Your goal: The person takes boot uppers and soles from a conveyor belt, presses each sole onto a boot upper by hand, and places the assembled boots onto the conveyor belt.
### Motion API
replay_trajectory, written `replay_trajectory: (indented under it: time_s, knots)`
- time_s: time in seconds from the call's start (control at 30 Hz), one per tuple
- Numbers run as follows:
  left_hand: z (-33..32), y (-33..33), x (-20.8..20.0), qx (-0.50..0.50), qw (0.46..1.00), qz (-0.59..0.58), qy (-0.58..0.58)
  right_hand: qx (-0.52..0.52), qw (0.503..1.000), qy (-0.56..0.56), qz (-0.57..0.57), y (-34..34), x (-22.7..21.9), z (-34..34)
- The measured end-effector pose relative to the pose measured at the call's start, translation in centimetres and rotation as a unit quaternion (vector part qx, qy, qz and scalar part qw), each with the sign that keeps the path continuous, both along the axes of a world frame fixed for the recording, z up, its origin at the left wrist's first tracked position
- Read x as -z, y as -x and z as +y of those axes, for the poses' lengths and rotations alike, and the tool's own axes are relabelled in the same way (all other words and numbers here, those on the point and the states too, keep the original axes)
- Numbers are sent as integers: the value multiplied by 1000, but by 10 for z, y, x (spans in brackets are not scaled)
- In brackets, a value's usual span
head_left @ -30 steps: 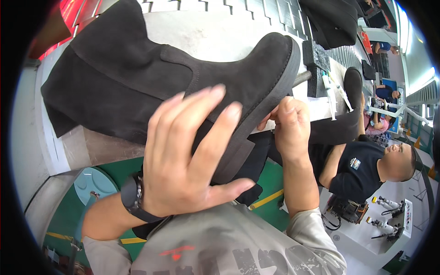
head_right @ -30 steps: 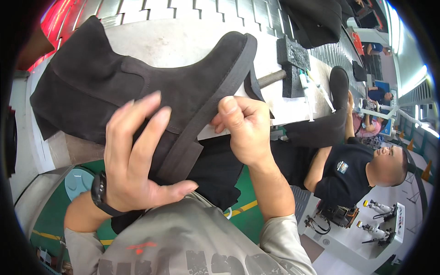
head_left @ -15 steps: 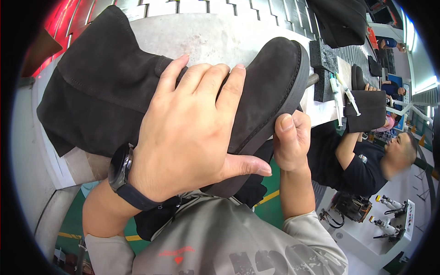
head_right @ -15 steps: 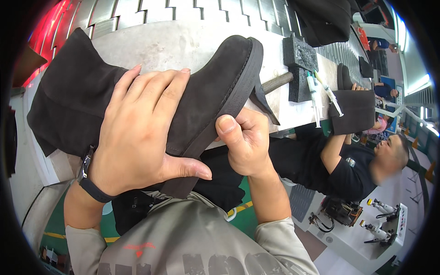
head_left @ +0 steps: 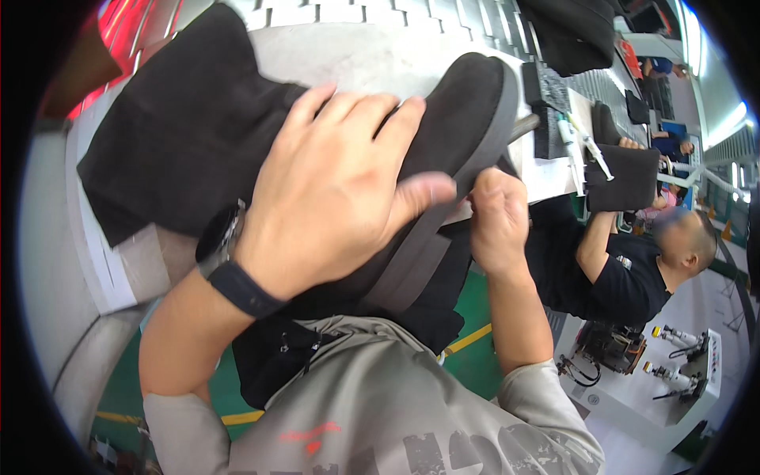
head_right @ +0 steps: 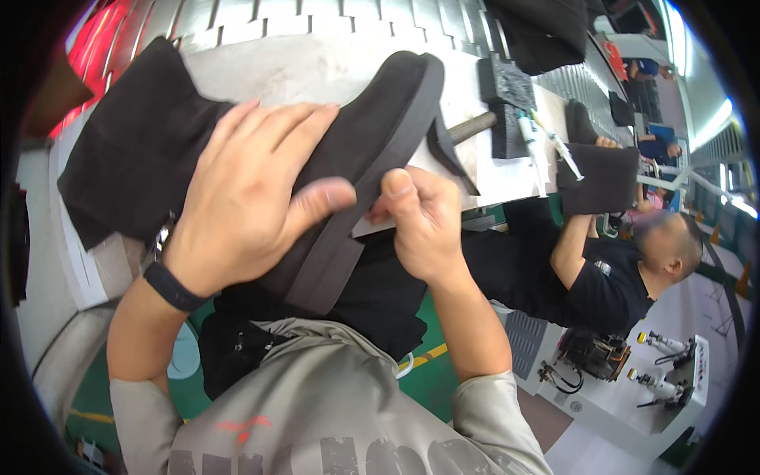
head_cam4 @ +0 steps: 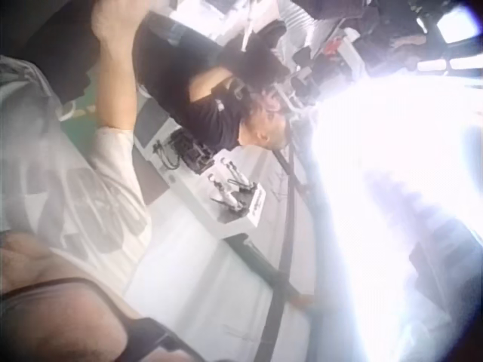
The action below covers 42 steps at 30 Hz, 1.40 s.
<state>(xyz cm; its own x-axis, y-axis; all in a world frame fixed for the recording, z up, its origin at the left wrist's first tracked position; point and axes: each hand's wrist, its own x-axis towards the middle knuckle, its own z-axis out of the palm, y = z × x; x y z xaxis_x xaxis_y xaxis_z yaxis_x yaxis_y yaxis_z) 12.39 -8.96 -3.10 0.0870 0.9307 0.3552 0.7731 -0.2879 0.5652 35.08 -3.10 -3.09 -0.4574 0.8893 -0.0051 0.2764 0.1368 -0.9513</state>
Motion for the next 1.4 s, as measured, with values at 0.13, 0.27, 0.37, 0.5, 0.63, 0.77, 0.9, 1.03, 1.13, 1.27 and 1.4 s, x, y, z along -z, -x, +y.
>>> replay_trajectory:
  time_s: [0.13, 0.27, 0.37, 0.5, 0.63, 0.77, 0.9, 1.03, 1.13, 1.27, 1.4]
  knots:
    - [-3, 4, 9, -29, 999, -7, -43, -17, 999, -29, -38, 5, -15, -39]
    - [-1, 2, 13, -48, 997, 3, -59, -16, 996, 1, -87, 13, -16, -52]
    - [0, 2, 12, -46, 997, -9, -58, -27, 991, 61, -114, 11, -15, -47]
    - [1, 3, 10, -36, 998, -26, -36, -50, 995, 69, -46, 5, -7, -51]
    - [-1, 3, 8, -40, 998, -45, -20, -42, 993, 113, -9, 8, -9, -56]
    - [-1, 1, 6, -42, 998, -42, -7, -25, 995, 96, 0, 21, -13, -54]
    - [1, -3, 8, -56, 998, -37, -18, -56, 986, 103, -122, 19, -30, -40]
    - [4, 0, 7, -37, 999, -6, -34, -58, 982, 73, -163, 13, -30, -31]
    - [2, 4, 1, -20, 999, 7, -38, -15, 995, 97, -26, -6, -17, -12]
    - [8, -16, -19, -8, 998, 53, 25, 90, 988, -95, 85, -24, -14, 59]
    - [22, -31, -19, -9, 998, 32, 44, 33, 962, -126, 242, 20, -21, 123]
